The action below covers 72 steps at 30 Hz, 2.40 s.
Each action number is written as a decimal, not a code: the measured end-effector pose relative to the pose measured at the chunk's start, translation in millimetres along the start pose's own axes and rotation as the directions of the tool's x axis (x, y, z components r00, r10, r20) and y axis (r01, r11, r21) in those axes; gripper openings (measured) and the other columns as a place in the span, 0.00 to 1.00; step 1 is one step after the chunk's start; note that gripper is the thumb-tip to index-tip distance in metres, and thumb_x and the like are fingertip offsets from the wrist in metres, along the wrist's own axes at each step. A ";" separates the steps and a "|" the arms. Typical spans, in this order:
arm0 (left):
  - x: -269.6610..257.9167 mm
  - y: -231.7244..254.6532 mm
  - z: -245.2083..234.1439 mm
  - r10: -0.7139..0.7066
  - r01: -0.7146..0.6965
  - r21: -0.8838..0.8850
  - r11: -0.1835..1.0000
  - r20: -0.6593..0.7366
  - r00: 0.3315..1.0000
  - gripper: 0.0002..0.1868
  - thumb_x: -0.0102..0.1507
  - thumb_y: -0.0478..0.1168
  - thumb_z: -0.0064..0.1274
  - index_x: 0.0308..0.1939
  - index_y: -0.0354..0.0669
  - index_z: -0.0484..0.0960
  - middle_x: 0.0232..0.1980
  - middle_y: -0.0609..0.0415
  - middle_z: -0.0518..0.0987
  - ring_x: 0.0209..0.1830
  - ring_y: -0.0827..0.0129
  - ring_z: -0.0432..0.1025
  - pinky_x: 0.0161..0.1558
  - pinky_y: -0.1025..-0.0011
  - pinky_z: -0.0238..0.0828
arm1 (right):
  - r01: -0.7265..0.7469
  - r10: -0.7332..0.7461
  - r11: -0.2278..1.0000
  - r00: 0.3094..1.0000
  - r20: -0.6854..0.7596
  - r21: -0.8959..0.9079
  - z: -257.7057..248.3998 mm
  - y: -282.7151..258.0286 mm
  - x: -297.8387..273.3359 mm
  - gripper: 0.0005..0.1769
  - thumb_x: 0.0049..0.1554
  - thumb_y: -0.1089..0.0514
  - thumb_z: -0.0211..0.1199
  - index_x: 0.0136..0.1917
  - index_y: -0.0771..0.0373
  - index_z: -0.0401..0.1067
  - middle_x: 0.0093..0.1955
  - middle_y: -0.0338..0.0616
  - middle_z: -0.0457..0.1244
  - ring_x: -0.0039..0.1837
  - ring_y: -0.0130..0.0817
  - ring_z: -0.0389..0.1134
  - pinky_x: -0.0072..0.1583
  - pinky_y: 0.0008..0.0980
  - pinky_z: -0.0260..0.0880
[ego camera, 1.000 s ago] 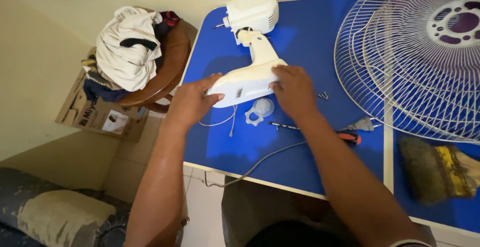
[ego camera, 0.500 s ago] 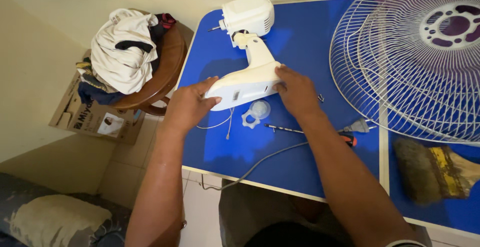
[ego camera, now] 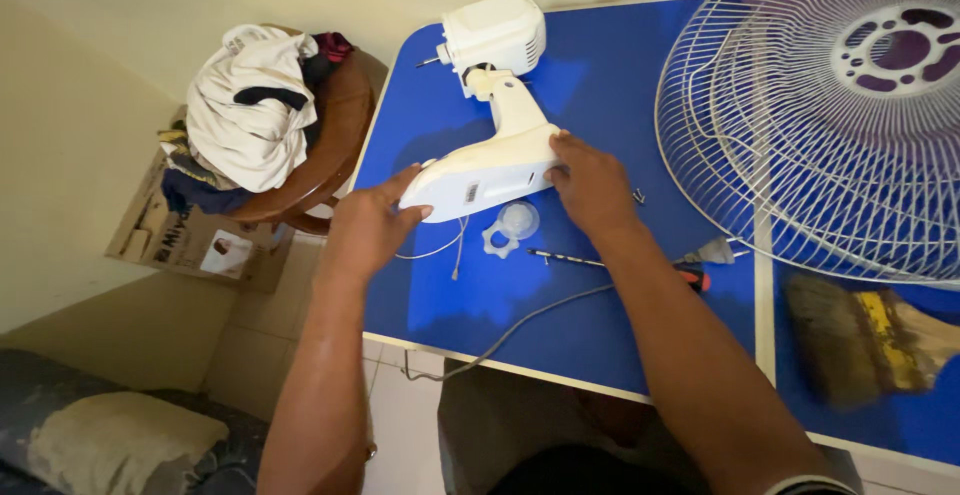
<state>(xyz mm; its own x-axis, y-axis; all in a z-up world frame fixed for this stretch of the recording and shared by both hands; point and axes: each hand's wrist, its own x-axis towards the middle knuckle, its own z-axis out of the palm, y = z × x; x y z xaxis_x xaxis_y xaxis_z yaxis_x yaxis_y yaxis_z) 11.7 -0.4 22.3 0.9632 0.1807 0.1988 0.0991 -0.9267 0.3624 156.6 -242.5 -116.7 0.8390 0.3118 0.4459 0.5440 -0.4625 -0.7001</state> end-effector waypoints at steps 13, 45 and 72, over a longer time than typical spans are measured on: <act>-6.2 2.0 8.0 0.017 -0.025 -0.144 0.989 -0.058 0.998 0.31 0.54 0.43 0.68 0.61 0.47 0.82 0.46 0.40 0.84 0.33 0.52 0.79 0.40 0.62 0.76 | 0.066 -0.066 0.991 0.998 0.007 -0.114 2.3 1.2 -5.7 0.28 0.54 0.66 0.63 0.69 0.63 0.70 0.72 0.59 0.62 0.70 0.55 0.64 0.69 0.45 0.63; -8.5 4.0 26.1 0.093 -0.120 -0.125 0.985 -0.203 0.975 0.27 0.53 0.43 0.69 0.56 0.43 0.87 0.31 0.38 0.82 0.28 0.50 0.76 0.35 0.58 0.73 | -0.220 0.301 0.905 0.936 0.184 -0.364 -100.6 15.4 -10.0 0.13 0.55 0.55 0.65 0.51 0.61 0.81 0.51 0.53 0.71 0.54 0.52 0.73 0.60 0.45 0.71; -9.4 15.8 23.6 -0.041 0.019 -0.182 0.983 -0.119 0.992 0.30 0.54 0.46 0.67 0.59 0.46 0.84 0.42 0.40 0.85 0.33 0.55 0.80 0.40 0.63 0.75 | 0.035 0.109 0.770 0.977 0.186 -0.637 -26.8 38.7 -26.1 0.09 0.57 0.57 0.59 0.45 0.56 0.80 0.47 0.49 0.70 0.54 0.48 0.72 0.56 0.54 0.66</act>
<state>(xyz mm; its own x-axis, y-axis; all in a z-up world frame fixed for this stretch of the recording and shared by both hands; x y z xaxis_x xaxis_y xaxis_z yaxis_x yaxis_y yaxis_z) 10.1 -24.6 4.7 0.9216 0.2567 0.2911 0.0699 -0.8476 0.5261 156.0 -290.8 -140.4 0.8764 0.4082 0.2557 0.4561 -0.8738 -0.1686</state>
